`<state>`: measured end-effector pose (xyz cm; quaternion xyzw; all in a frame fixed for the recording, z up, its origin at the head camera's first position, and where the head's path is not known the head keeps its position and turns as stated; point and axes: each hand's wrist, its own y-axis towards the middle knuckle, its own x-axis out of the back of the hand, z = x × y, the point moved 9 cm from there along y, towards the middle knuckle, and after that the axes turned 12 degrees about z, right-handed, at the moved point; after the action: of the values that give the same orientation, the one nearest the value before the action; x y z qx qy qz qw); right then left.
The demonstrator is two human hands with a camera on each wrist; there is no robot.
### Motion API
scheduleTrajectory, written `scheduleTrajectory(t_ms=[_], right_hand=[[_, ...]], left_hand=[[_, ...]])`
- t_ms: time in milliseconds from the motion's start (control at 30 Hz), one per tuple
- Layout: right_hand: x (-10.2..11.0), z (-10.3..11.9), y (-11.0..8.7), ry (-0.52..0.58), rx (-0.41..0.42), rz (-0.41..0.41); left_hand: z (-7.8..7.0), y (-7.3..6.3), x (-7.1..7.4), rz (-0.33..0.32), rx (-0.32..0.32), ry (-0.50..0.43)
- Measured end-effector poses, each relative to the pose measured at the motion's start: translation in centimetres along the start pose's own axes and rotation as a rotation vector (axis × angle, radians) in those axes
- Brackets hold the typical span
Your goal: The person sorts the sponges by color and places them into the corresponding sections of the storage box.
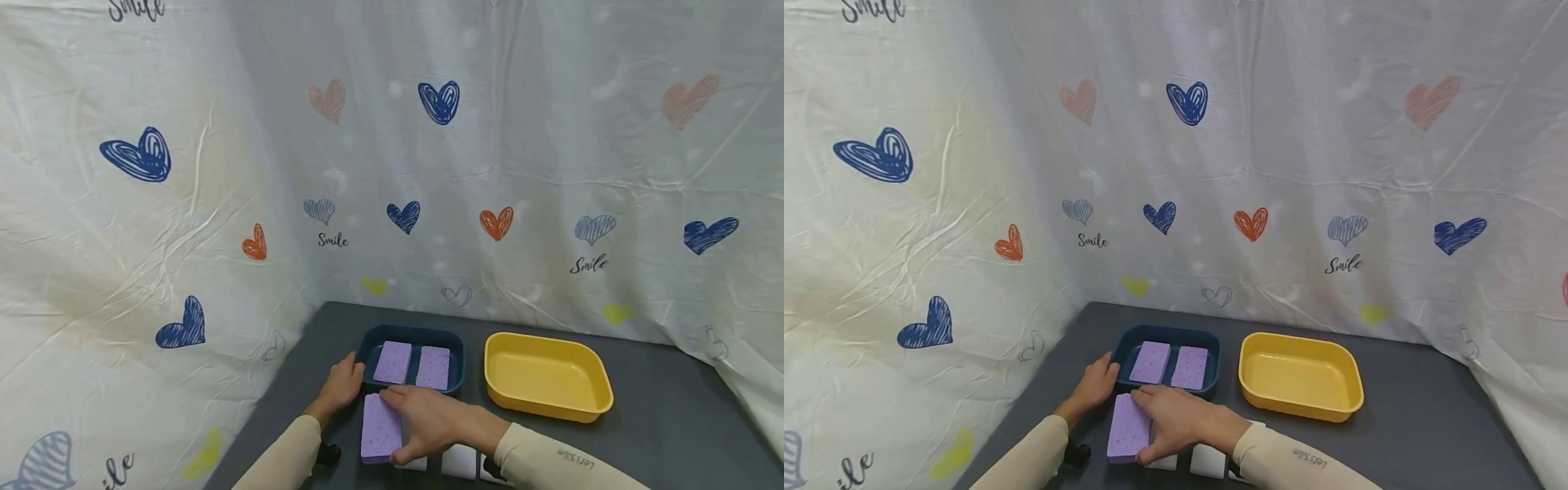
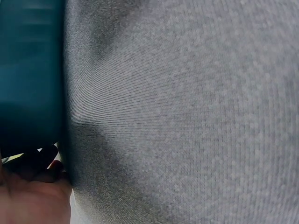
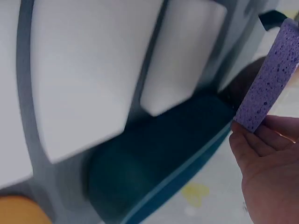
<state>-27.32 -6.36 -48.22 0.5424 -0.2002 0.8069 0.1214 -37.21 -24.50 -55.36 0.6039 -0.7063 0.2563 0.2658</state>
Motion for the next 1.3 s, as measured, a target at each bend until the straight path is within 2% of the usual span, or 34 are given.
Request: scheduleTrajectory(t_ms=[133,233,367,800,1067,1300], right_hand=[[1.5,-0.7,-0.7,0.004,-0.045,-0.014],[2.7,-1.4,-1.1,0.014,-0.074,-0.026],[4.0,-2.2,-1.4,0.022,-0.104,-0.042],[7.1,-4.3,-2.0,0.028,-0.165,-0.095],[8.2,-6.5,-2.0,0.071,-0.213,-0.152],[8.0,-8.7,-1.2,0.128,-0.238,-0.171]], left_hand=[[-0.2,0.0,0.2,-0.016,-0.022,0.010],[-0.8,-0.4,0.4,-0.005,0.029,-0.032],[-0.5,-0.4,0.3,0.009,0.064,-0.035],[-0.4,-0.4,0.3,0.013,0.077,-0.038],[-0.4,-0.5,0.4,-0.006,0.065,-0.025],[-0.4,-0.5,0.4,-0.019,0.037,-0.017]])
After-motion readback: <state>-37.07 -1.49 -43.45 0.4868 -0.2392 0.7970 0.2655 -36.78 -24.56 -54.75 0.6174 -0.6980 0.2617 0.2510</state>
